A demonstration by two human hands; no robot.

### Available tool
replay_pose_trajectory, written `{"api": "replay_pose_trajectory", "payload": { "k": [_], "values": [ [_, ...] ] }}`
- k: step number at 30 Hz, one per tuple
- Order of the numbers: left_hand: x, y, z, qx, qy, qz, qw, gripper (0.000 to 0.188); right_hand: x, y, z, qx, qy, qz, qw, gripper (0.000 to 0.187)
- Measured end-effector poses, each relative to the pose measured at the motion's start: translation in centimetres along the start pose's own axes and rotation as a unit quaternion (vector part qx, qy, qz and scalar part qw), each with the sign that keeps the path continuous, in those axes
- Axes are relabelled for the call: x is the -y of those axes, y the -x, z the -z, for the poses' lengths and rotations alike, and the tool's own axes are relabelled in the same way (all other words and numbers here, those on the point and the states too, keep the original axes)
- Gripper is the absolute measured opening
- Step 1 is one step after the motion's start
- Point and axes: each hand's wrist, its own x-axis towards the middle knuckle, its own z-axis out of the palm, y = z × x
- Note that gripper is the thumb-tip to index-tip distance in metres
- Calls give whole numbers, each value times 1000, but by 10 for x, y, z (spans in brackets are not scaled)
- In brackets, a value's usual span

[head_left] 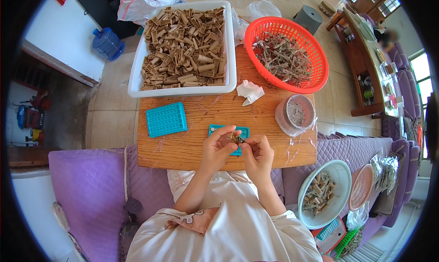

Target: The person assembles or sorts small plastic housings and electronic components into trays, baskets, and bins by hand.

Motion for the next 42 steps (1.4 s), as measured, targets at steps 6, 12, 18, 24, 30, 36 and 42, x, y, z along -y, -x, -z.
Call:
{"api": "replay_pose_trajectory", "payload": {
  "k": [6,12,18,24,30,36,42],
  "values": [
    [-2,2,-1,15,-3,-6,1000,40,-4,5,-1,-9,32,53,998,9],
    [-4,2,-4,41,24,14,999,41,-5,9,0,-36,40,61,997,8],
    [-5,0,-3,-9,21,33,999,41,2,2,-3,0,145,174,974,12],
    [-12,-1,-11,-61,58,93,992,42,-6,5,-6,8,153,165,974,19],
    [-13,-2,-15,-86,66,108,988,36,-27,15,-15,-66,19,58,996,15],
    [-14,0,-11,-86,46,115,989,35,-36,16,-13,-72,20,67,995,14],
    [-9,0,-5,-87,219,183,954,33,-40,19,-9,-28,11,25,999,25]
  ]
}}
